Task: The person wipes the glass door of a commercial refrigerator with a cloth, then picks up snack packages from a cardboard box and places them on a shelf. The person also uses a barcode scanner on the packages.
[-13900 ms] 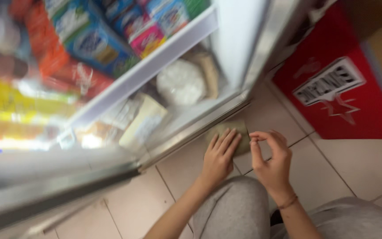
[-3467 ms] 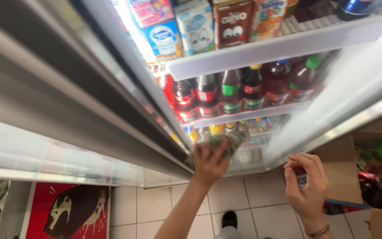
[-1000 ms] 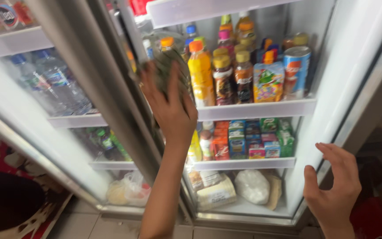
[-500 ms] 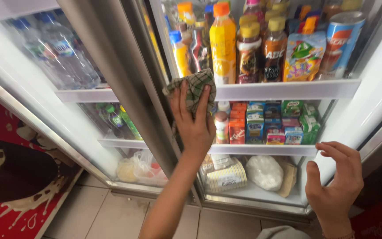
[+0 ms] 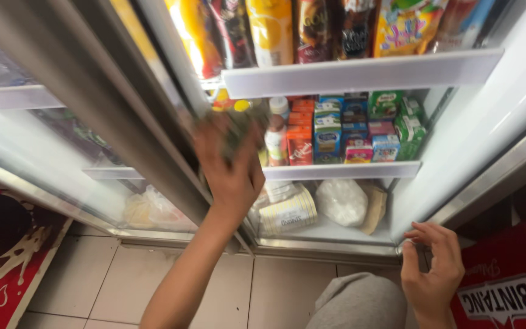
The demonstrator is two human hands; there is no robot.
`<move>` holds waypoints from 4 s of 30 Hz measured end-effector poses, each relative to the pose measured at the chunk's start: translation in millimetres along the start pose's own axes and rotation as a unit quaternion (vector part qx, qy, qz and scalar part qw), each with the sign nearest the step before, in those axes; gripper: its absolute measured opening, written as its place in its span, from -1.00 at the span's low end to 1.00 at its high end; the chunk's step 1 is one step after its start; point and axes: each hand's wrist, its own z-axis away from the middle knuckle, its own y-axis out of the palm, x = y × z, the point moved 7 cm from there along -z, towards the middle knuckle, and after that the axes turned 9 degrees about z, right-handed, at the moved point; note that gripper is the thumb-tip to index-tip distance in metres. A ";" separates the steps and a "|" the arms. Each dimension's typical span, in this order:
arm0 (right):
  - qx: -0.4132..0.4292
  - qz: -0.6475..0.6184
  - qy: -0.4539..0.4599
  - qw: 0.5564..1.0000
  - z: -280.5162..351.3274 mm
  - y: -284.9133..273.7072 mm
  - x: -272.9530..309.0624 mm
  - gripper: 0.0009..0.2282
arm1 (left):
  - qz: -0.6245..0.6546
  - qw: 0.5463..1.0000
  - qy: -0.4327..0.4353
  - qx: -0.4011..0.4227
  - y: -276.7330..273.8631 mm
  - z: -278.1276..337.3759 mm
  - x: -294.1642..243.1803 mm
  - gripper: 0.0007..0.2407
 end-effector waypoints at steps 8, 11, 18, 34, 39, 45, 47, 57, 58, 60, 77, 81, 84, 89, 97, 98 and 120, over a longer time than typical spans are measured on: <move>-0.007 -0.052 0.055 0.997 29.4 11.6 -30.7 -0.76 | 0.116 0.941 0.261 0.184 95.6 58.1 -137.5 -0.68; -0.014 -0.056 0.078 0.995 35.5 0.8 -44.1 -0.75 | 0.122 0.909 0.316 0.245 93.8 90.7 -143.1 -0.66; -0.027 0.001 0.087 0.996 46.4 -9.6 -68.7 -0.81 | 0.001 0.989 0.138 0.047 91.1 -3.2 -109.0 -0.87; -0.011 0.032 0.149 0.988 82.8 -25.0 -112.3 -0.79 | 0.093 0.966 0.208 0.124 144.6 48.9 -191.2 -0.86; -0.008 0.031 0.169 0.985 91.9 -21.5 -118.5 -0.79 | 0.182 0.957 0.180 0.135 205.4 44.8 -237.3 -0.85; -0.018 0.043 0.155 0.987 87.9 -35.5 -118.3 -0.80 | 0.265 0.836 0.321 0.357 252.7 291.3 -277.9 -0.50; -0.017 0.088 0.136 0.987 89.4 -41.9 -117.1 -0.80 | 0.203 0.803 0.382 0.410 246.6 368.6 -256.6 -0.47; 0.047 0.017 0.119 0.992 79.2 9.3 -91.5 -0.79 | 0.109 0.950 0.227 0.185 129.6 172.3 -128.3 -0.65; 0.054 0.016 0.108 0.993 78.9 16.4 -83.7 -0.80 | 0.092 0.968 0.184 0.143 114.4 144.4 -113.1 -0.68; 0.066 0.014 0.086 0.994 76.2 32.5 -70.1 -0.80 | 0.054 0.992 0.099 0.053 88.9 114.6 -86.8 -0.74; 0.157 -0.016 0.070 0.985 85.4 96.3 -34.4 -0.80 | 0.066 0.984 0.114 0.124 52.4 179.9 -11.8 -0.78; 0.166 -0.033 0.075 0.983 90.3 105.5 -31.1 -0.80 | 0.056 0.998 -0.019 0.017 49.2 198.6 0.9 -0.89; 0.172 -0.046 0.064 0.982 88.8 110.8 -23.4 -0.80 | 0.099 0.987 0.037 0.125 73.2 267.3 -32.9 -0.89; 0.192 -0.041 0.065 0.978 93.8 106.1 -20.0 -0.80 | 0.053 0.969 0.070 0.232 78.7 334.6 -43.8 -0.95; 0.198 -0.040 0.068 0.977 103.8 104.6 -25.6 -0.80 | 0.025 0.991 -0.128 -0.035 55.0 258.9 20.7 -0.61; 0.199 -0.039 0.070 0.977 104.8 104.7 -26.0 -0.81 | 0.020 0.988 -0.147 -0.045 56.9 272.0 19.3 -0.61; 0.146 0.014 0.204 0.968 131.2 54.4 -99.6 -0.83 | 0.056 0.995 -0.026 0.075 78.5 215.2 -68.8 -0.79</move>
